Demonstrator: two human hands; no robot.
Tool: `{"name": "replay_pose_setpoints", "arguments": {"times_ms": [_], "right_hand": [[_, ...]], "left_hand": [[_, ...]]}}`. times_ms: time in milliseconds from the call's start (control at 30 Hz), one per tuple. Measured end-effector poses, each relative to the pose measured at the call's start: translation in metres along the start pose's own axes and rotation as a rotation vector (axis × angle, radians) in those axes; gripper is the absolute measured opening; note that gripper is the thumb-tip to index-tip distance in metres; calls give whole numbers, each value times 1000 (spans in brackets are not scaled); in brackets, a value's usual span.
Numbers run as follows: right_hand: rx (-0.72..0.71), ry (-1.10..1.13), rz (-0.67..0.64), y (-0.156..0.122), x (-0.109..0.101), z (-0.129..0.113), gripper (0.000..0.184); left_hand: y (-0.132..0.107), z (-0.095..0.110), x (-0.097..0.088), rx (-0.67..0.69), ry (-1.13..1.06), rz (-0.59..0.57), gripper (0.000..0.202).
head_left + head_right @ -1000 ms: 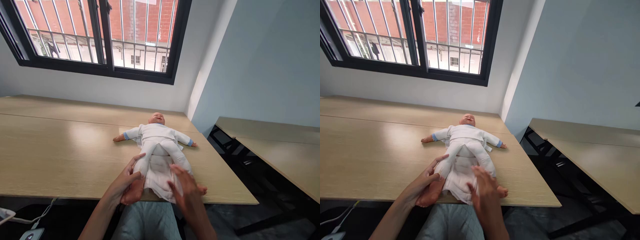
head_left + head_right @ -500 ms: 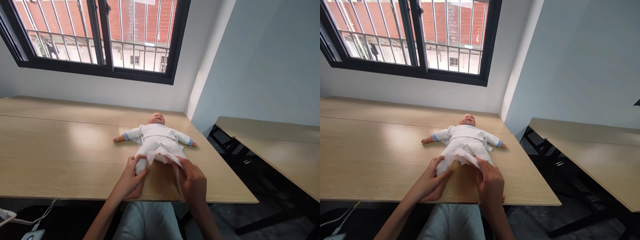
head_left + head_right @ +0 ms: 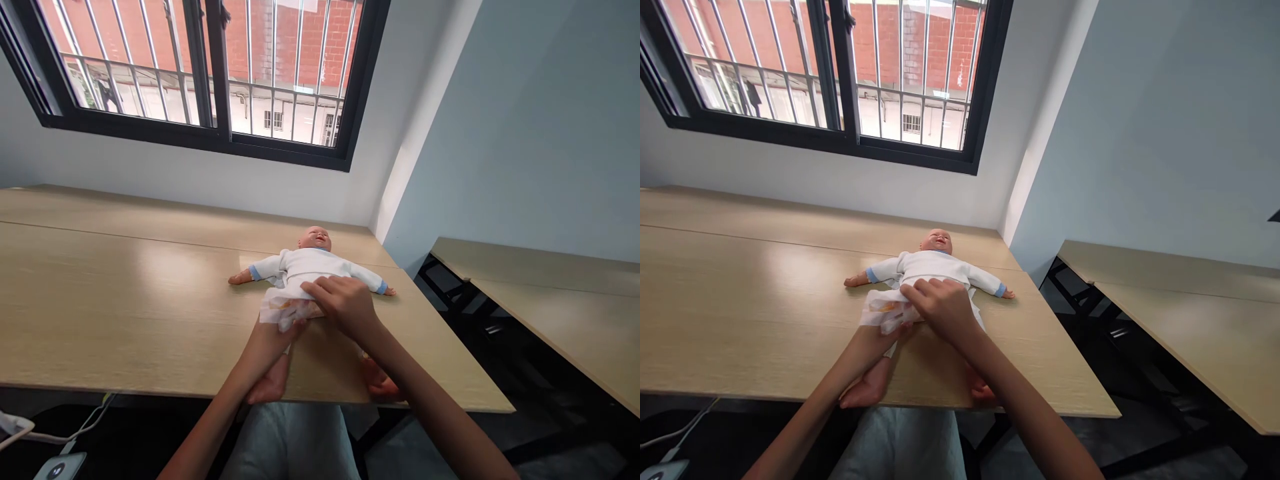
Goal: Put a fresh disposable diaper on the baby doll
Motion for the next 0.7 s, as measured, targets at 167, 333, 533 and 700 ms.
{"name": "replay_pose_setpoints", "arguments": {"times_ms": [167, 333, 533, 700], "right_hand": [[342, 57, -337, 23, 44, 44, 29], [624, 210, -507, 15, 90, 86, 38], [810, 651, -532, -12, 127, 105, 46], [865, 721, -525, -19, 133, 110, 53]], "left_hand": [[-1, -1, -7, -45, -14, -10, 29], [-4, -8, -10, -30, 84, -30, 19], [-5, -4, -8, -22, 159, -59, 11], [-8, 12, -6, 29, 372, -53, 9]]}}
Point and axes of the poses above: each hand's wrist, its own y-axis towards the middle knuckle, its own x-axis out of the palm, z = x × y, the point moved 3 cm from there along y, towards the middle knuckle, and after that the axes turned 10 degrees about x, right-handed, at the moved point
